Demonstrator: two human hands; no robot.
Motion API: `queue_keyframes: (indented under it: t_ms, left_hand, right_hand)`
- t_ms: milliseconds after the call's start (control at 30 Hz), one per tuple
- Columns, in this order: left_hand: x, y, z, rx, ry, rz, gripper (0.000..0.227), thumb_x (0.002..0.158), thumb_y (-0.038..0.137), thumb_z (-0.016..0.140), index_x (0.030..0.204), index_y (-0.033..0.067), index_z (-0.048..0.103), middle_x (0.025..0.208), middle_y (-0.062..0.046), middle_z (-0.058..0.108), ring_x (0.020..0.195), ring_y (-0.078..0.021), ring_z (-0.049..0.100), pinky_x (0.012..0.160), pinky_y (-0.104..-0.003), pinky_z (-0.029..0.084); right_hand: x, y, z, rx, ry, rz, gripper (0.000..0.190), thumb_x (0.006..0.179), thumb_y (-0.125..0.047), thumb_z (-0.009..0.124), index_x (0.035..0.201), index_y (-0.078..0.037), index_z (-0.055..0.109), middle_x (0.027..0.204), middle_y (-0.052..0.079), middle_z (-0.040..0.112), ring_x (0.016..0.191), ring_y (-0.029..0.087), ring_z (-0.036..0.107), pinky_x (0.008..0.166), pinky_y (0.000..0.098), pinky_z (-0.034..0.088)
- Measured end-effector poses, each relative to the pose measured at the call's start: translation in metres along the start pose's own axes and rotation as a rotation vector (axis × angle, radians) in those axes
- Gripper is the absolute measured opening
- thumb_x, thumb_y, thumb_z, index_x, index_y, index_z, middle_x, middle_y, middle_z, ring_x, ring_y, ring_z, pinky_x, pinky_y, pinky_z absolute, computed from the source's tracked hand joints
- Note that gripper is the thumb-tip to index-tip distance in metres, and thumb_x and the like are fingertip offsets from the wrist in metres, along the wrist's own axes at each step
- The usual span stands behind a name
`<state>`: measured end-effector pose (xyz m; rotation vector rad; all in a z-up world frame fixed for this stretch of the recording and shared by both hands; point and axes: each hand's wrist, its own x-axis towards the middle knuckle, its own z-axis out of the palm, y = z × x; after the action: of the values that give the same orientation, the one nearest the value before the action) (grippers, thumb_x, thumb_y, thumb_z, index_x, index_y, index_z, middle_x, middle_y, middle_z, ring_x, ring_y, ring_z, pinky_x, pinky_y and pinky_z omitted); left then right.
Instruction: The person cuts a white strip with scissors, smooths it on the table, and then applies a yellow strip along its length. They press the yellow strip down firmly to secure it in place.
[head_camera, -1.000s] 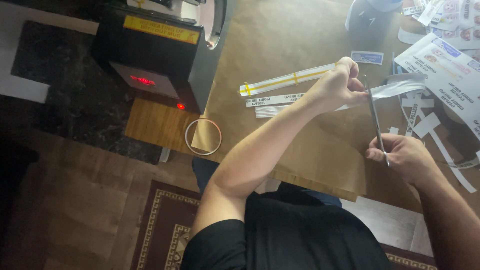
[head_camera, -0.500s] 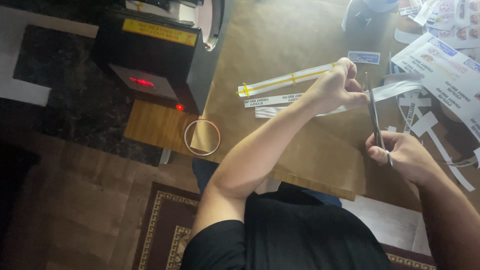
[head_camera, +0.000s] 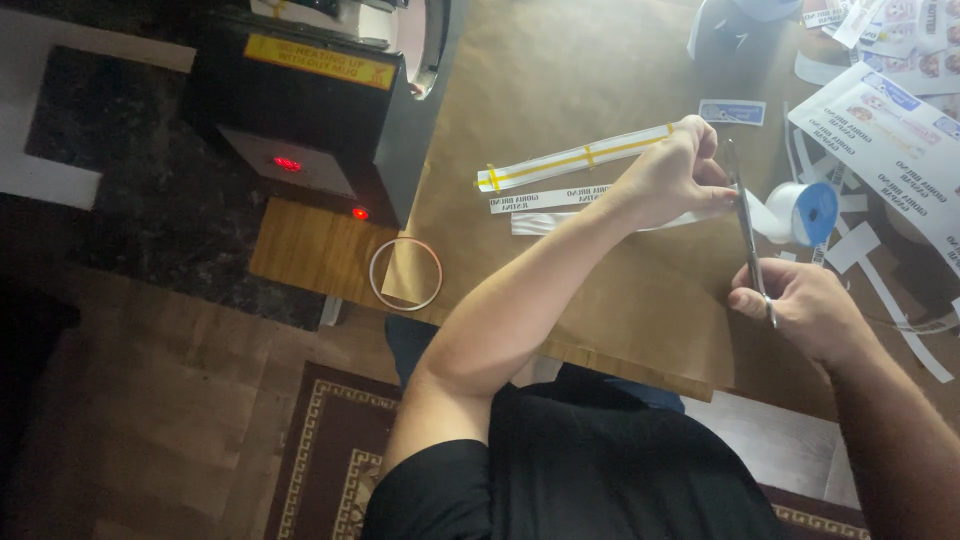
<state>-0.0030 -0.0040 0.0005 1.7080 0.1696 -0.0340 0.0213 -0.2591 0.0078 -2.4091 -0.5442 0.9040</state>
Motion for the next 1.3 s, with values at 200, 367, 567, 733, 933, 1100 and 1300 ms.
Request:
queue_keyframes:
  t_ms: [200, 367, 567, 733, 933, 1100, 1300]
  left_hand:
    - [-0.002, 0.003, 0.000, -0.087, -0.040, -0.001, 0.052, 0.078, 0.017, 0.082, 0.091, 0.0167, 0.032, 0.081, -0.002, 0.083, 0.071, -0.0111, 0.061, 0.069, -0.026, 0.048]
    - [0.000, 0.000, 0.001, -0.071, -0.027, 0.024, 0.051, 0.075, 0.015, 0.083, 0.090, 0.0166, 0.034, 0.078, -0.001, 0.082, 0.070, -0.0117, 0.058, 0.068, -0.027, 0.047]
    - [-0.002, 0.003, 0.000, -0.038, -0.049, 0.008, 0.055, 0.073, 0.023, 0.086, 0.090, 0.0176, 0.033, 0.083, -0.002, 0.082, 0.071, -0.0129, 0.057, 0.068, -0.028, 0.047]
    - [-0.002, 0.004, 0.001, -0.050, -0.067, -0.017, 0.054, 0.075, 0.021, 0.085, 0.091, 0.0168, 0.033, 0.086, -0.002, 0.083, 0.072, -0.0119, 0.062, 0.067, -0.027, 0.049]
    - [0.008, -0.012, 0.004, -0.012, -0.050, 0.039, 0.055, 0.072, 0.022, 0.087, 0.090, 0.0172, 0.035, 0.080, 0.002, 0.082, 0.070, -0.0098, 0.059, 0.065, -0.027, 0.048]
    - [0.000, -0.005, 0.002, -0.117, -0.078, 0.034, 0.050, 0.074, 0.017, 0.080, 0.089, 0.0172, 0.031, 0.081, -0.003, 0.082, 0.068, -0.0095, 0.058, 0.062, -0.026, 0.048]
    - [-0.010, 0.008, -0.007, -0.062, -0.101, 0.061, 0.049, 0.073, 0.013, 0.078, 0.093, 0.0155, 0.034, 0.078, 0.003, 0.080, 0.069, -0.0103, 0.060, 0.069, -0.027, 0.050]
  right_hand:
    - [0.000, 0.002, 0.007, -0.032, 0.022, 0.023, 0.041, 0.078, -0.052, 0.078, 0.081, -0.011, 0.077, 0.065, 0.004, 0.058, 0.066, 0.018, 0.051, 0.068, 0.0325, 0.039]
    - [-0.004, -0.001, 0.003, 0.032, -0.029, -0.044, 0.040, 0.080, -0.049, 0.075, 0.080, -0.009, 0.075, 0.069, 0.003, 0.059, 0.069, 0.018, 0.052, 0.071, 0.0313, 0.039]
    - [0.001, 0.005, 0.004, 0.055, -0.020, -0.075, 0.038, 0.080, -0.049, 0.076, 0.081, -0.012, 0.074, 0.067, 0.000, 0.056, 0.067, 0.015, 0.048, 0.068, 0.0291, 0.035]
    - [0.002, 0.000, 0.002, 0.052, -0.028, -0.057, 0.039, 0.080, -0.050, 0.077, 0.082, -0.011, 0.075, 0.068, 0.001, 0.056, 0.068, 0.016, 0.048, 0.070, 0.0296, 0.036]
    - [0.013, 0.025, 0.011, 0.003, 0.020, -0.077, 0.032, 0.081, -0.044, 0.080, 0.079, -0.012, 0.074, 0.066, -0.001, 0.051, 0.066, 0.014, 0.043, 0.066, 0.0285, 0.034]
    - [0.003, 0.003, 0.009, -0.025, 0.039, -0.040, 0.037, 0.079, -0.048, 0.081, 0.075, -0.011, 0.074, 0.062, 0.000, 0.053, 0.062, 0.014, 0.045, 0.062, 0.0287, 0.037]
    - [-0.026, -0.024, -0.027, -0.087, -0.020, 0.053, 0.026, 0.078, -0.037, 0.084, 0.085, -0.013, 0.084, 0.076, 0.002, 0.080, 0.073, 0.015, 0.068, 0.078, 0.0283, 0.047]
